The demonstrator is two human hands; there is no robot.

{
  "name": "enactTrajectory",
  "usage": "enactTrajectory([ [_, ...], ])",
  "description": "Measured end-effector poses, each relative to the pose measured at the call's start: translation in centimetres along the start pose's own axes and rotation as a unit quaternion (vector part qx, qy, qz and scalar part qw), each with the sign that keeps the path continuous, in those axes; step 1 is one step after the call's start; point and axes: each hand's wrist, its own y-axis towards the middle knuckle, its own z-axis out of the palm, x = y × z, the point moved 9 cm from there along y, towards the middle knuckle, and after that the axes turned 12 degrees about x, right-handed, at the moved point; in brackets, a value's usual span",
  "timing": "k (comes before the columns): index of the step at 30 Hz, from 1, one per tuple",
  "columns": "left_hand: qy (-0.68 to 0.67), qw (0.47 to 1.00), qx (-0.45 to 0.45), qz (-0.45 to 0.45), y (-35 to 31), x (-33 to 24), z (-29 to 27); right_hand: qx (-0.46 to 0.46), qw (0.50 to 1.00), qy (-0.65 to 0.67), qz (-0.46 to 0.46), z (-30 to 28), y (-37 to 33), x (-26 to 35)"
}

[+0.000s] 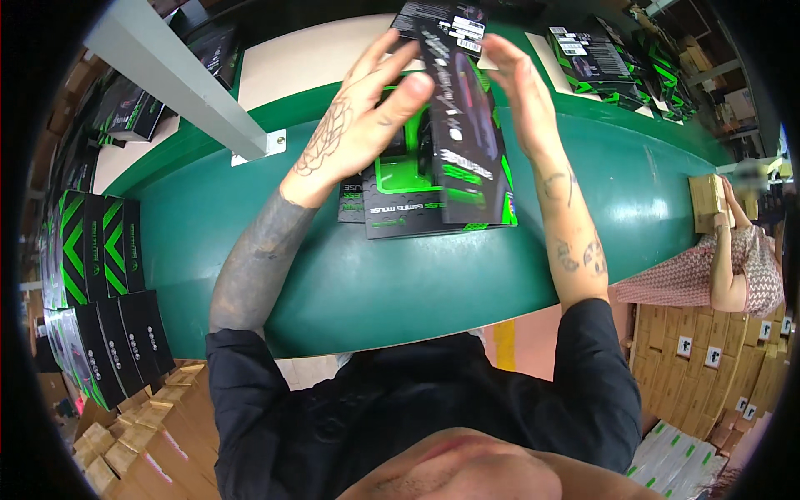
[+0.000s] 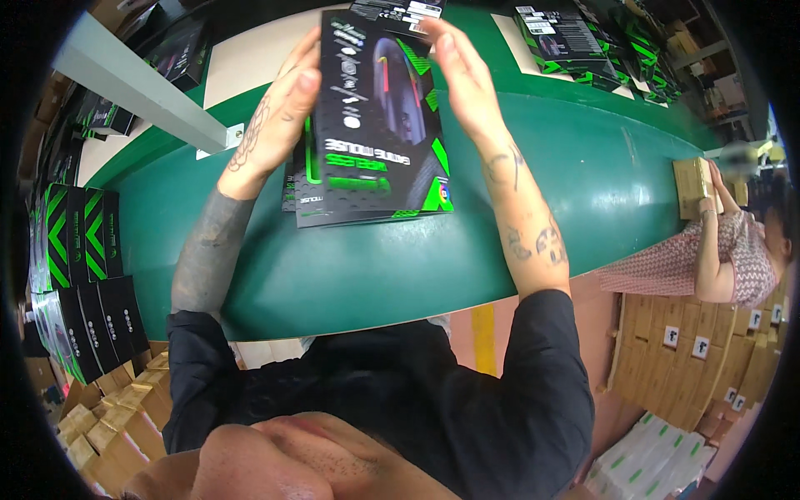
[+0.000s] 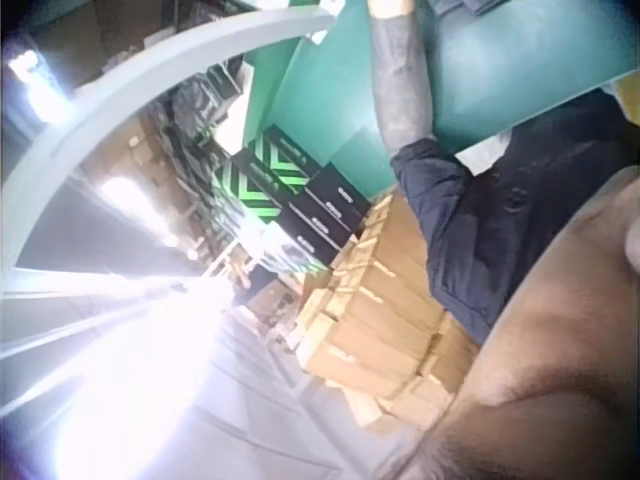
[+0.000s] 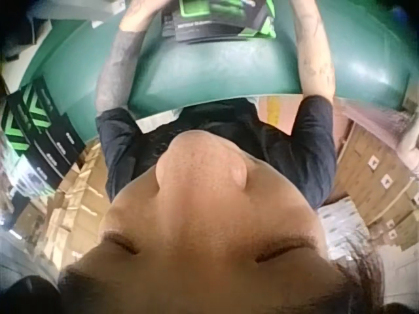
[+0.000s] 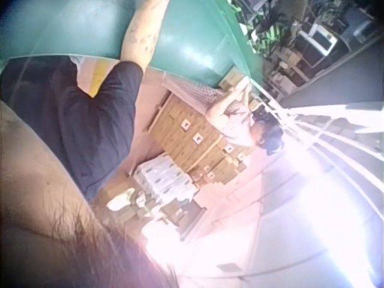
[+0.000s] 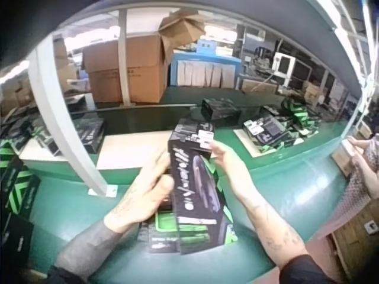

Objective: The person picks up several wireless gaming mouse boxes from a workstation, opening the front flap of each box to look at the product inside before closing the flap and placing the box back down.

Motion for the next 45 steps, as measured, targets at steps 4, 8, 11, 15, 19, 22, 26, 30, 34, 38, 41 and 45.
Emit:
enactTrajectory([
  [4, 0.085, 0.996, -0.021, -0.028, 0.6, 0.7, -1.3, 0.148, 0.915, 0.347, -0.146, -0.6, 2.8, -4.5],
  [8, 0.025, 0.984, -0.021, -0.176, -2.9, 7.4, -1.1, 0.323, 0.738, 0.515, -0.292, -0.6, 1.6, -2.4],
  [11, -0.071, 0.978, -0.014, -0.197, -4.9, 9.3, 0.7, 0.245, 0.78, 0.505, -0.276, -0.3, 1.5, -2.8],
  [15, -0.101, 0.978, -0.037, -0.178, -4.9, 8.5, 1.3, 0.236, 0.775, 0.513, -0.284, -0.2, 1.7, -2.9],
  [19, -0.138, 0.972, -0.054, -0.181, -5.3, 9.0, 1.4, 0.217, 0.792, 0.504, -0.27, -0.3, 1.6, -2.9],
  [22, -0.182, 0.966, -0.063, -0.174, -5.4, 9.1, 1.7, 0.202, 0.806, 0.49, -0.264, -0.3, 1.8, -3.1],
  [26, -0.191, 0.966, -0.056, -0.167, -4.9, 9.4, 2.0, 0.158, 0.842, 0.458, -0.237, -0.8, 2.2, -3.1],
  [30, -0.082, 0.976, -0.139, -0.149, -6.3, 8.4, -0.4, -0.053, 0.988, 0.124, 0.069, 0.8, 0.4, -2.6],
  [34, -0.105, 0.955, -0.276, 0.013, -8.8, 2.6, -6.2, -0.011, 0.975, -0.21, 0.076, 2.0, -1.2, 1.1],
  [38, 0.217, 0.965, 0.051, 0.135, -12.5, -9.4, 1.1, 0.03, 0.947, -0.317, 0.04, 6.8, -4.9, 6.0],
  [41, 0.409, 0.903, 0.113, 0.074, -16.0, -9.4, 7.1, 0.128, 0.96, -0.246, 0.042, 11.2, -6.2, 6.5],
  [45, 0.467, 0.87, 0.083, -0.135, -20.1, -5.6, 2.2, 0.327, 0.939, 0.028, 0.101, 16.2, -5.5, 7.5],
])
